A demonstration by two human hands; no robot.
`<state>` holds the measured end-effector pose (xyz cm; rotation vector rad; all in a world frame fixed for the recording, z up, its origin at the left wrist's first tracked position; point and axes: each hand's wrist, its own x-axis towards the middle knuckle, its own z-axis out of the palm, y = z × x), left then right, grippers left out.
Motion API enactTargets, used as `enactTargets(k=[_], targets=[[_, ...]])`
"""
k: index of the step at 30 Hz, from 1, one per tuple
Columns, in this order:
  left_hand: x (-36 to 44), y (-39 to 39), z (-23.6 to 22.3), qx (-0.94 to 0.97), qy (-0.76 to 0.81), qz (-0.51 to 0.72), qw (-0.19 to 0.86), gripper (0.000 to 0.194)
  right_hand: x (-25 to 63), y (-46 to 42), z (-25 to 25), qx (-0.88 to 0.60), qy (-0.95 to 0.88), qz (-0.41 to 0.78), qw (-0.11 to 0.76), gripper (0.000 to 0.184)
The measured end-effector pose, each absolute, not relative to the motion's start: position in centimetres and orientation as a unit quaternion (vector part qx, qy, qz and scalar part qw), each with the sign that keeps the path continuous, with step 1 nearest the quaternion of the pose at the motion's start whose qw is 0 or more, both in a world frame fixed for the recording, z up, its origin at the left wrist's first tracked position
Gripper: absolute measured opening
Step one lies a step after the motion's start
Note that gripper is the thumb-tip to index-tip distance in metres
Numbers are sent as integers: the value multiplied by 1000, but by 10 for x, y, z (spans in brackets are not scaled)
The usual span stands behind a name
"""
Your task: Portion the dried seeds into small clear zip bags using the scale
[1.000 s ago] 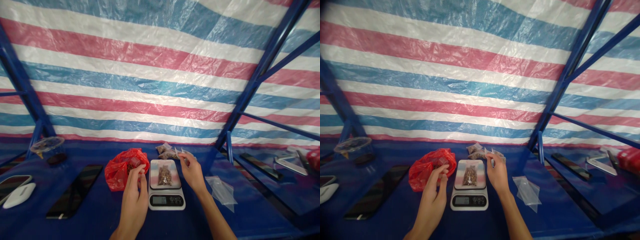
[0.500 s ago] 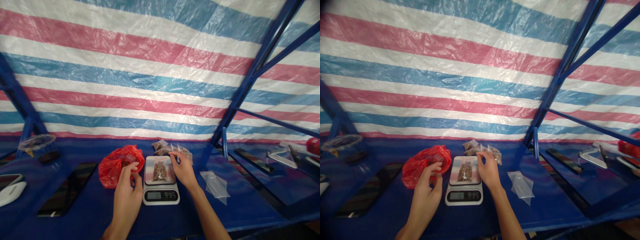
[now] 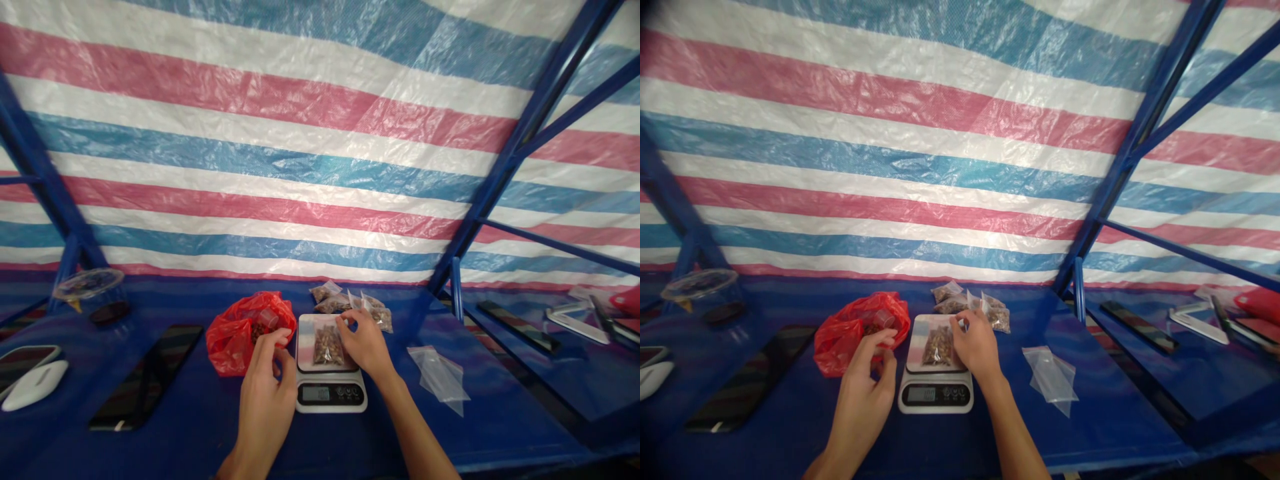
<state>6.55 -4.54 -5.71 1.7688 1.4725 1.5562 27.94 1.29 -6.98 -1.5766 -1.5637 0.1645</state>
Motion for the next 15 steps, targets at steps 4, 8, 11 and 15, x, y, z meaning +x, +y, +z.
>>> enactTargets(k=[4, 8, 11, 15], targets=[[67, -38, -62, 622, 516, 557, 193, 25, 266, 7, -51, -561, -623, 195, 509, 23], [68, -27, -64, 585, 491, 566, 309, 44, 245, -3, -33, -479, -645, 275, 529, 27], [69, -24, -61, 568, 437, 561, 415, 44, 231, -7, -32, -486, -651, 237, 532, 30], [73, -26, -59, 588, 399, 561, 425, 43, 220, -5, -44, -508, -635, 216, 540, 31]])
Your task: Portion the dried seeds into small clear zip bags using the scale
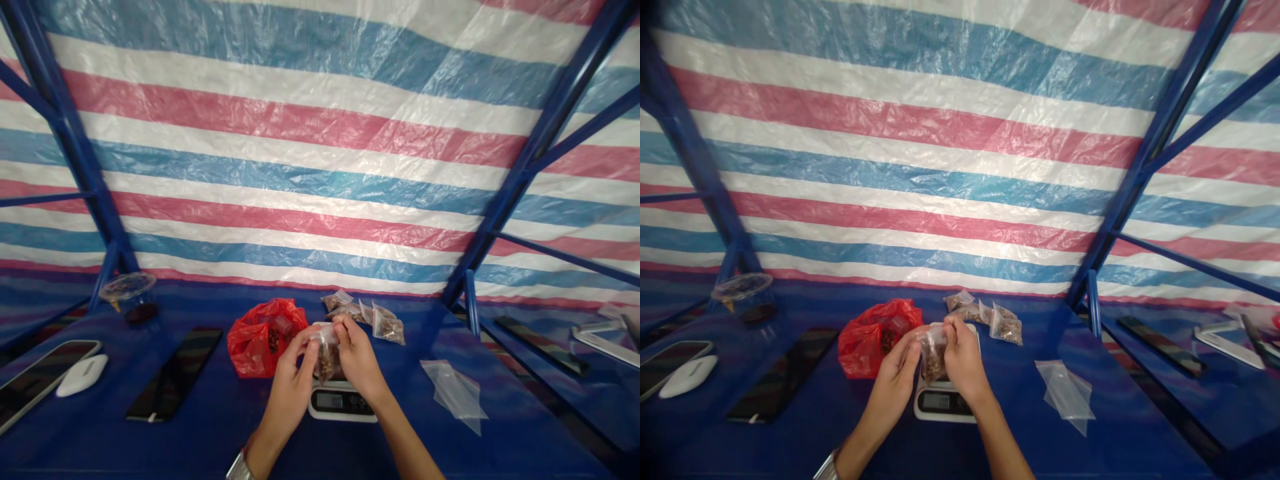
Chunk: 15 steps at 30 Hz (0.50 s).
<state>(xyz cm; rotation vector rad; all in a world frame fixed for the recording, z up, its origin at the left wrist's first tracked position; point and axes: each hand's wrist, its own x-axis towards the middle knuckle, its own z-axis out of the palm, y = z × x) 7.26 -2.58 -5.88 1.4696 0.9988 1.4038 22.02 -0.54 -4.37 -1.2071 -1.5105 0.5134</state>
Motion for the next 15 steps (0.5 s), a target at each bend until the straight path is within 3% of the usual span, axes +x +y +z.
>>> enactTargets(k=[8, 15], targets=[[66, -19, -55, 542, 424, 597, 413, 36, 203, -6, -41, -455, -614, 338, 550, 32], [68, -18, -52, 527, 412, 613, 422, 33, 201, -6, -41, -469, -624, 323, 535, 36]])
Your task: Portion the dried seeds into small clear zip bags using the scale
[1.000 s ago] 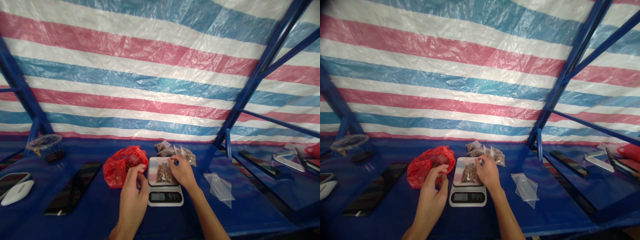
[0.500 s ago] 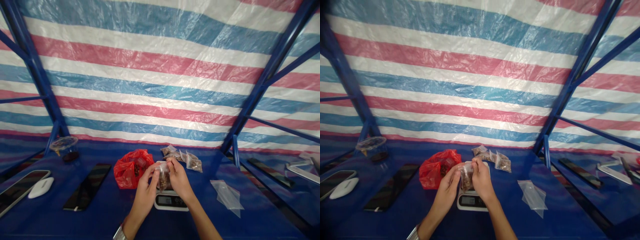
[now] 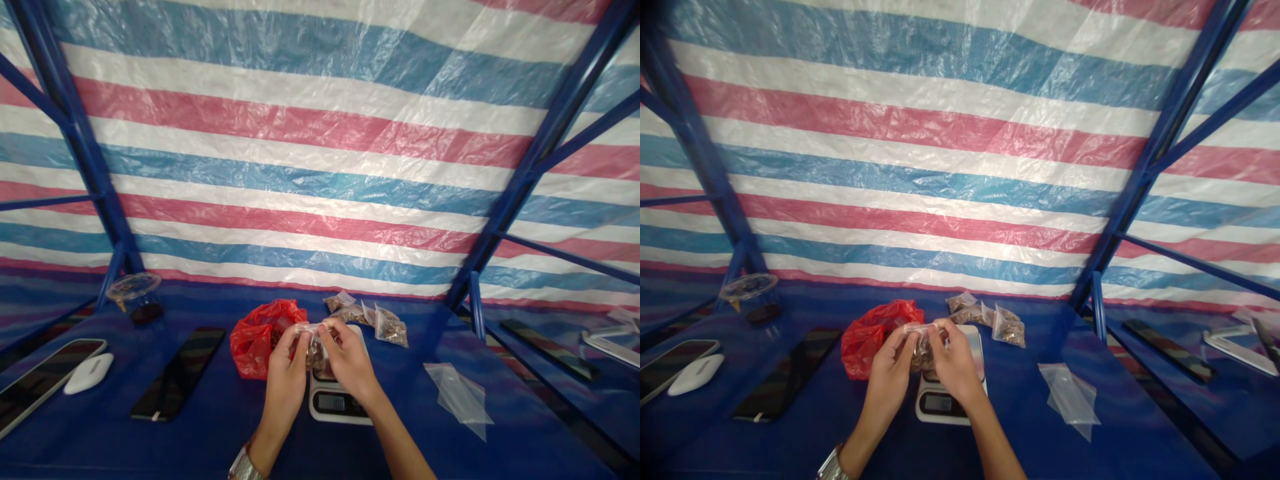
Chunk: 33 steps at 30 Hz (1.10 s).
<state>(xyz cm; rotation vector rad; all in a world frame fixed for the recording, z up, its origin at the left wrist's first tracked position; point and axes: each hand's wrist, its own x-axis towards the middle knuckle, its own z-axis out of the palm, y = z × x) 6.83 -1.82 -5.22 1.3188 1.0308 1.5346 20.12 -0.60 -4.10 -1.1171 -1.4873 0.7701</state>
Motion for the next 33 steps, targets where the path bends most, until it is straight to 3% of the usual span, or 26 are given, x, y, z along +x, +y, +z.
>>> enactTargets(k=[13, 33], targets=[[83, -13, -61, 510, 438, 628, 392, 40, 221, -7, -42, -461, -572, 380, 563, 35], [95, -15, -59, 526, 455, 628, 348, 42, 225, -7, -41, -443, -583, 352, 584, 30]])
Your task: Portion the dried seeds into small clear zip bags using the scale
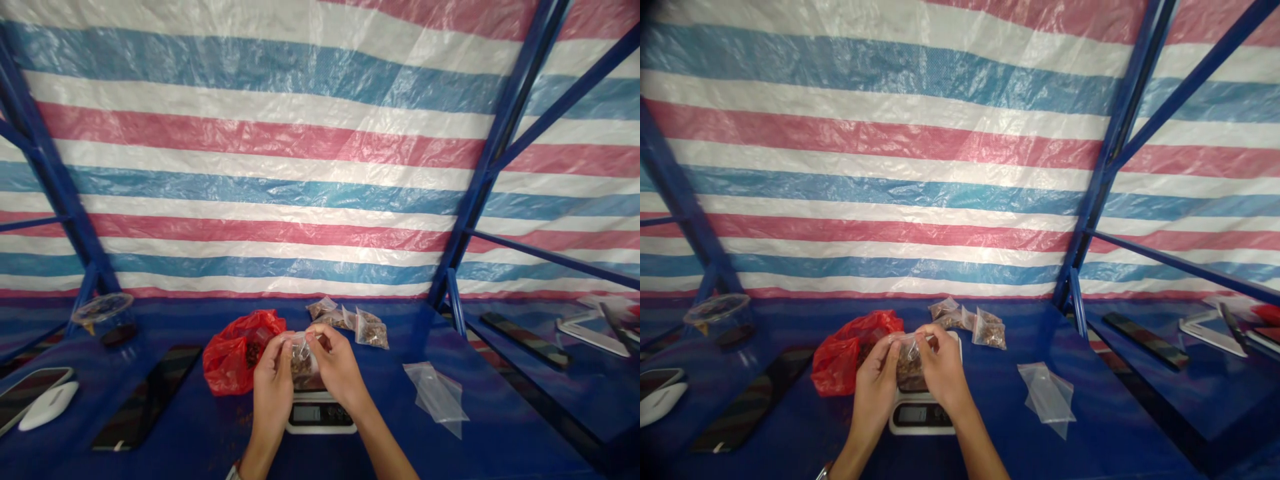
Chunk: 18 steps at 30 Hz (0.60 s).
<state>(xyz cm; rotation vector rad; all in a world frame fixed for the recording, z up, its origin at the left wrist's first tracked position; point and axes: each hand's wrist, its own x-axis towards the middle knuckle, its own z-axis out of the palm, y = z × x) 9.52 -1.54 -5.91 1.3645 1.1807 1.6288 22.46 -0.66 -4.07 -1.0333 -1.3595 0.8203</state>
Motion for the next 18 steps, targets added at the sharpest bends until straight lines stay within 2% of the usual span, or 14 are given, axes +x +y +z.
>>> enactTargets(k=[6, 18], targets=[[92, -17, -54, 509, 467, 644, 328, 44, 218, -3, -42, -461, -559, 352, 593, 25], [82, -19, -53, 473, 465, 670, 332, 44, 200, -1, -39, -477, -547, 349, 592, 29]])
